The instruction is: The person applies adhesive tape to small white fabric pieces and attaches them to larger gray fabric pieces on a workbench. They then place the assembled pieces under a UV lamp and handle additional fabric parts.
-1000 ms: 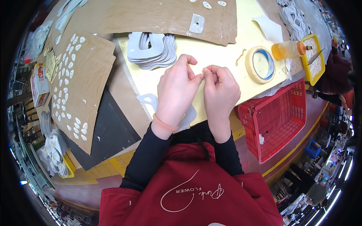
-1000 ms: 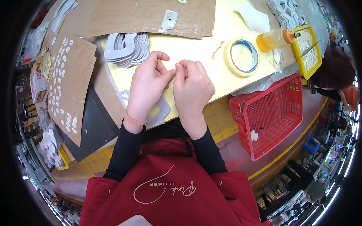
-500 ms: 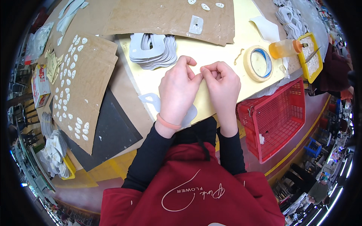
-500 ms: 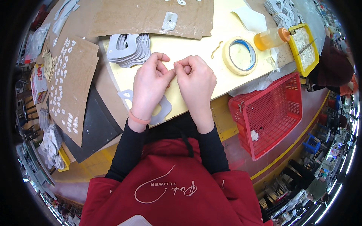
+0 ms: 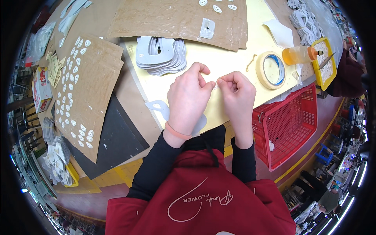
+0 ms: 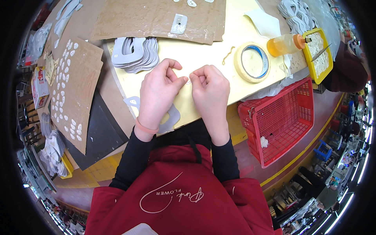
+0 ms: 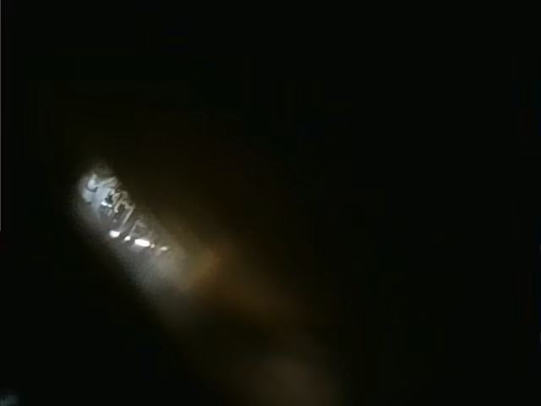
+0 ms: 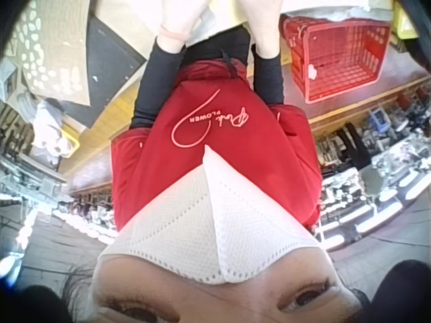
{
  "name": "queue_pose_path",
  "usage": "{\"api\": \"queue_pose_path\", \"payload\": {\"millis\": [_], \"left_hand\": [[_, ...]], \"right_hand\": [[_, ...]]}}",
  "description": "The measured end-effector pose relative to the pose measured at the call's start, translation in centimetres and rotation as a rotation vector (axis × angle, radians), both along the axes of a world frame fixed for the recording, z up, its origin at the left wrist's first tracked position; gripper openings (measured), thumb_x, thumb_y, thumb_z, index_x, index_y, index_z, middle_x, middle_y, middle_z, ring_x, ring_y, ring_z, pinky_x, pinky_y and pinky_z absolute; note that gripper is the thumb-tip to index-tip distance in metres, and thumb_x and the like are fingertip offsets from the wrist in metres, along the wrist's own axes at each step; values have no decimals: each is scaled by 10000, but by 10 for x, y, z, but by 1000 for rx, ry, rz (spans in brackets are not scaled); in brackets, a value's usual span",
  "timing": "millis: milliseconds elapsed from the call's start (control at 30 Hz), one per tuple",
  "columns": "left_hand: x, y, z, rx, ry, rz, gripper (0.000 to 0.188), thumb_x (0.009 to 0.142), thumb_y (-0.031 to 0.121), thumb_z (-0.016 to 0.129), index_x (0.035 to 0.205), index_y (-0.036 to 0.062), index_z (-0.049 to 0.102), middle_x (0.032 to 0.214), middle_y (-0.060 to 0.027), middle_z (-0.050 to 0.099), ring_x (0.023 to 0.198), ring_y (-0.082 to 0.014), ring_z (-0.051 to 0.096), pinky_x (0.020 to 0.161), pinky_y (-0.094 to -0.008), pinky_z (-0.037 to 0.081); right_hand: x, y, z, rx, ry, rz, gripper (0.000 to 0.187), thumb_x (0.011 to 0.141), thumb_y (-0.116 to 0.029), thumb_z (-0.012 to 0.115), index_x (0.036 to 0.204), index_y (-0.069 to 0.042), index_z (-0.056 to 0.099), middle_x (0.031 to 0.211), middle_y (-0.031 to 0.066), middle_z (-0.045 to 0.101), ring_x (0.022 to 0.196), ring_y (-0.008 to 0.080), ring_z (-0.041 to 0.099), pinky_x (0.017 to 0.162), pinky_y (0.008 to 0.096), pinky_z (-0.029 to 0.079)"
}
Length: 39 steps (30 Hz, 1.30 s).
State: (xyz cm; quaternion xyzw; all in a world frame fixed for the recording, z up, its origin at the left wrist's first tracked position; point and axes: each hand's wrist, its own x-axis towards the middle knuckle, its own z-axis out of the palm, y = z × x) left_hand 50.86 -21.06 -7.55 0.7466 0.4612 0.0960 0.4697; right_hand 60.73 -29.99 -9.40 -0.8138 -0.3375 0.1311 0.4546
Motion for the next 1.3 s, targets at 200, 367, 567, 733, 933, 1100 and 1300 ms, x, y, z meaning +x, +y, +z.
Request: {"api": "queue_pose_path", "payload": {"millis": [200, 367, 567, 733, 933, 1100, 1300], "left_hand": [[-1, -1, -5, 25, -57, 4, 238, 774, 137, 754, 984, 68, 664, 644, -26, 576, 566, -151, 557, 568, -311, 437], [-1, -1, -5, 45, -61, 7, 232, 773, 144, 756, 976, 70, 670, 641, -24, 577, 565, -147, 556, 566, -312, 436], [-2, -1, -7, 48, -75, 12, 211, 775, 152, 754, 954, 71, 675, 638, -20, 577, 554, -142, 552, 559, -306, 431], [-2, -2, -8, 52, -76, 13, 209, 775, 157, 752, 949, 73, 674, 631, -16, 575, 546, -133, 548, 549, -300, 424], [-2, -1, -4, 38, -15, -6, 203, 793, 167, 736, 969, 87, 673, 663, -37, 614, 627, -224, 615, 591, -359, 469], [-6, -1, -5, 50, -103, -44, 227, 804, 160, 741, 1012, 74, 713, 638, -14, 577, 560, -123, 547, 568, -277, 438], [-13, 1, -17, -106, -434, -57, 232, 876, 242, 732, 1020, 62, 747, 738, -59, 678, 669, -171, 662, 673, -285, 518]], "right_hand": [[9, -7, -5, 33, 205, 1, 71, 830, -19, 721, 822, 30, 671, 656, 28, 592, 552, 87, 513, 522, 257, 415], [17, -13, 5, 284, 636, -196, 72, 899, -24, 686, 882, 46, 683, 675, -49, 562, 581, 28, 461, 520, 203, 374], [11, -12, -5, 176, 252, -1, 59, 862, 4, 711, 879, 58, 692, 743, -14, 568, 624, 36, 448, 561, 196, 367], [7, -9, -1, 34, -10, 93, 35, 821, -6, 728, 839, 10, 702, 727, 56, 599, 582, 109, 528, 550, 252, 420], [5, -9, 0, 8, -14, 73, 53, 821, -29, 735, 849, 6, 706, 719, 50, 584, 576, 118, 508, 550, 256, 409], [6, -13, -1, 25, 83, 62, 69, 840, -5, 724, 883, 41, 695, 719, -1, 539, 609, 54, 416, 558, 214, 342], [10, -17, -4, 221, 236, 92, 57, 856, 1, 725, 896, 37, 705, 746, 14, 567, 612, 55, 437, 557, 213, 358]]}}
